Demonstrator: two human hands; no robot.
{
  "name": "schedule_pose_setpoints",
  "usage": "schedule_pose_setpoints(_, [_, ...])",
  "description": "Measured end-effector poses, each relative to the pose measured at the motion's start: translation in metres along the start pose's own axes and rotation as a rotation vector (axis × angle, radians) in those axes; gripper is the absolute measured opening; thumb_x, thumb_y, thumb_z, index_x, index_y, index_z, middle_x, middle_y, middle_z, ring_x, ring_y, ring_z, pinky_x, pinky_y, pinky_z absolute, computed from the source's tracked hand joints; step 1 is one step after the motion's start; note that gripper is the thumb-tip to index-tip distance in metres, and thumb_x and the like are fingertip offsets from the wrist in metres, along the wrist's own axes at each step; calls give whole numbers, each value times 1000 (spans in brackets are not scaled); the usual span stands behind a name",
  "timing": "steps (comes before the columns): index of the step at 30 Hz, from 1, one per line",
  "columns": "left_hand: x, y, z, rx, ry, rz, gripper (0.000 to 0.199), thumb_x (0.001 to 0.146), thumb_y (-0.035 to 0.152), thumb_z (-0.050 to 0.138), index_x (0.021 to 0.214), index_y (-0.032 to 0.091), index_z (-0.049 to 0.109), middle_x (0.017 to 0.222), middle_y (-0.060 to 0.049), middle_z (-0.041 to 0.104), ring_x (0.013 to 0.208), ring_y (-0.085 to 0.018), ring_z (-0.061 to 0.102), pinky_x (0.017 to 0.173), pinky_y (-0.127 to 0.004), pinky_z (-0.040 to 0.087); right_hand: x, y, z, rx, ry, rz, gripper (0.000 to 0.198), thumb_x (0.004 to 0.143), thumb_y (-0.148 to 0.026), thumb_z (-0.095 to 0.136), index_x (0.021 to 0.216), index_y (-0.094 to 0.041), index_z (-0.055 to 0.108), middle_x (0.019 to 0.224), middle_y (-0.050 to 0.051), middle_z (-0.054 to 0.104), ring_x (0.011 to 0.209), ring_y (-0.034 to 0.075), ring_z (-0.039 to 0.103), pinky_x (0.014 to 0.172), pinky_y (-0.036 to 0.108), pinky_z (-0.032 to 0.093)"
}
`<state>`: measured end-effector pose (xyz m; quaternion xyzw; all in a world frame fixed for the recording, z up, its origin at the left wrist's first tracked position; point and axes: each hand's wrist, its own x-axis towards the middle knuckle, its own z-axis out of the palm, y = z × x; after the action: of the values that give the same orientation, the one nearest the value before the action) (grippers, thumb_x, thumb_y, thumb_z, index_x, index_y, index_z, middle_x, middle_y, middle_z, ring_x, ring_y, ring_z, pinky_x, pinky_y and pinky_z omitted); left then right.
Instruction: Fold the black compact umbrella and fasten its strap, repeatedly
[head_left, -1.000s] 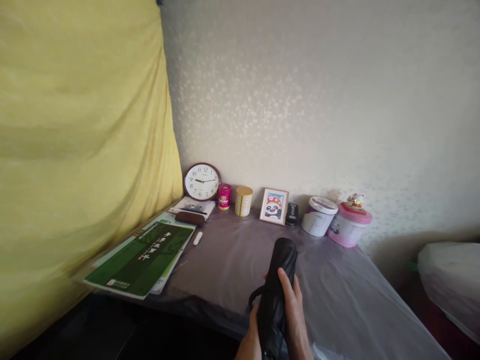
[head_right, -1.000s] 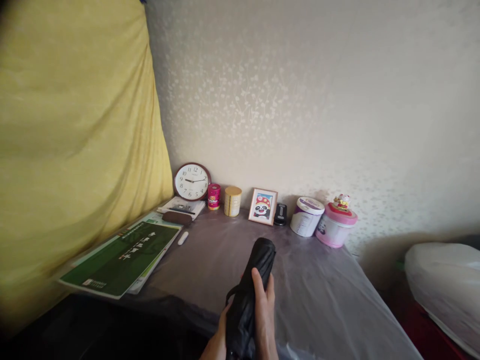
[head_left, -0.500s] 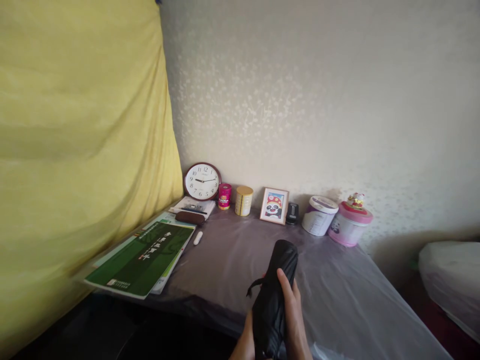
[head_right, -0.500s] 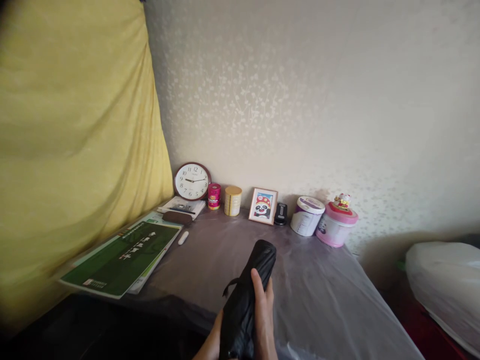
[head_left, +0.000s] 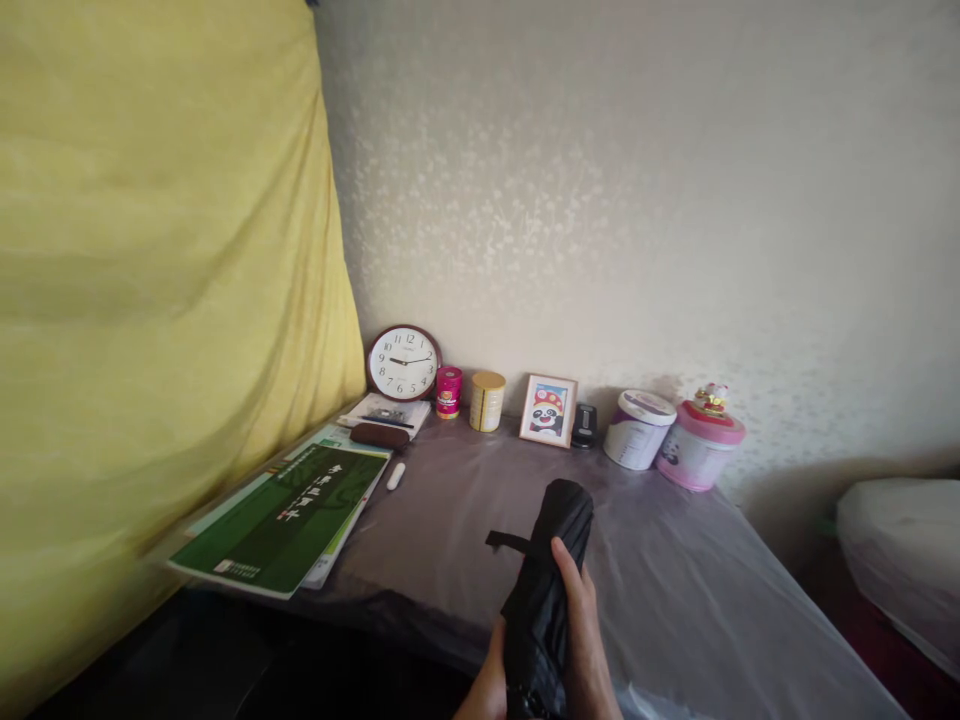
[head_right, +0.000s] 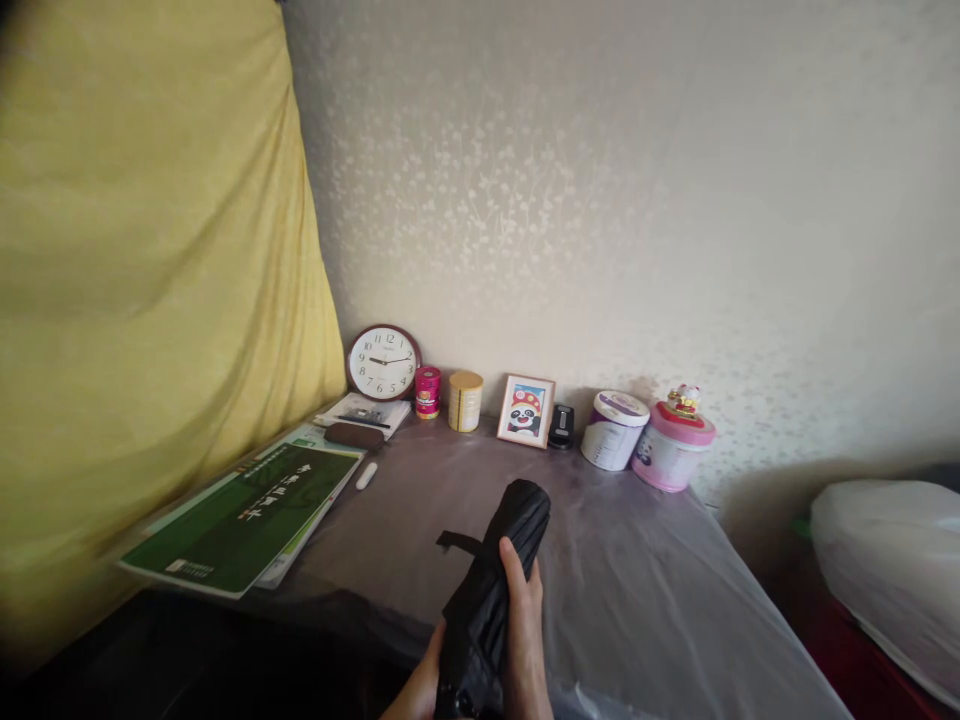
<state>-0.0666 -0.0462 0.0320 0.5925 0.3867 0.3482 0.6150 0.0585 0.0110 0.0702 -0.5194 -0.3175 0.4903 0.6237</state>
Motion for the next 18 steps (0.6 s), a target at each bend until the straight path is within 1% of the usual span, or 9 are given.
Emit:
schedule_pose_setpoints(2, [-1,-1,3,80,52,-66,86,73,38,61,141,28,10,122,-9,55,104,-26,58,87,-38,47,1,2,0,-61,8,-8,53,67,-52,67,105,-15,60,78,3,68,68,21,64,60,29,51])
schedule_pose_setpoints(4, [0,-2,5,250,108,-127,86,73,24,57,142,27,5,135,-11,43,103,-24,59,84,-31,47,1,5,0,-121,32,-21,53,65,-50,69,106,-17,59,83,2,68,78,22,64,66,29,52])
schedule_pose_setpoints(6, [2,-3,5,481,149,-209,88,70,12,49,142,28,1,143,-14,31,98,-24,62,80,-30,48,1,8,1,-145,41,-31,54,65,-49,70,107,-18,57,84,2,68,81,22,64,69,29,52])
schedule_pose_setpoints(8, [3,-4,3,598,144,-219,91,67,6,46,142,28,-1,145,-15,26,98,-25,62,80,-32,48,1,11,1,-125,36,-10,54,66,-49,69,107,-17,57,83,2,68,79,22,65,68,30,52])
schedule_pose_setpoints(11, [3,-3,-5,432,96,-15,104,61,9,57,141,24,-7,148,-13,20,121,-27,46,96,-34,41,1,14,1,-44,17,35,55,67,-50,68,109,-16,56,81,2,69,75,22,66,64,30,53])
schedule_pose_setpoints(13, [2,1,-8,176,46,73,112,62,18,64,139,22,-18,146,-15,26,120,-26,47,96,-34,41,2,16,1,4,-12,73,56,68,-51,66,110,-15,56,81,4,69,75,24,66,60,32,53])
schedule_pose_setpoints(15, [3,6,-9,-73,9,34,108,71,35,62,136,26,-24,139,-15,37,93,-20,63,78,-33,51,4,18,1,18,-27,86,56,68,-52,65,109,-14,56,82,5,70,79,26,67,61,33,54])
schedule_pose_setpoints(17, [4,9,-8,-191,14,-26,97,77,47,55,137,30,-19,128,-14,49,60,-11,62,54,-27,50,5,19,0,-9,-30,61,55,69,-53,64,107,-13,57,88,7,70,85,27,66,67,34,54])
schedule_pose_setpoints(18, [5,9,-7,-186,33,-45,93,78,51,53,138,30,-15,121,-13,54,51,-9,58,47,-24,47,7,19,-1,-36,-35,37,54,70,-53,63,108,-14,57,92,7,70,89,27,65,71,34,54])
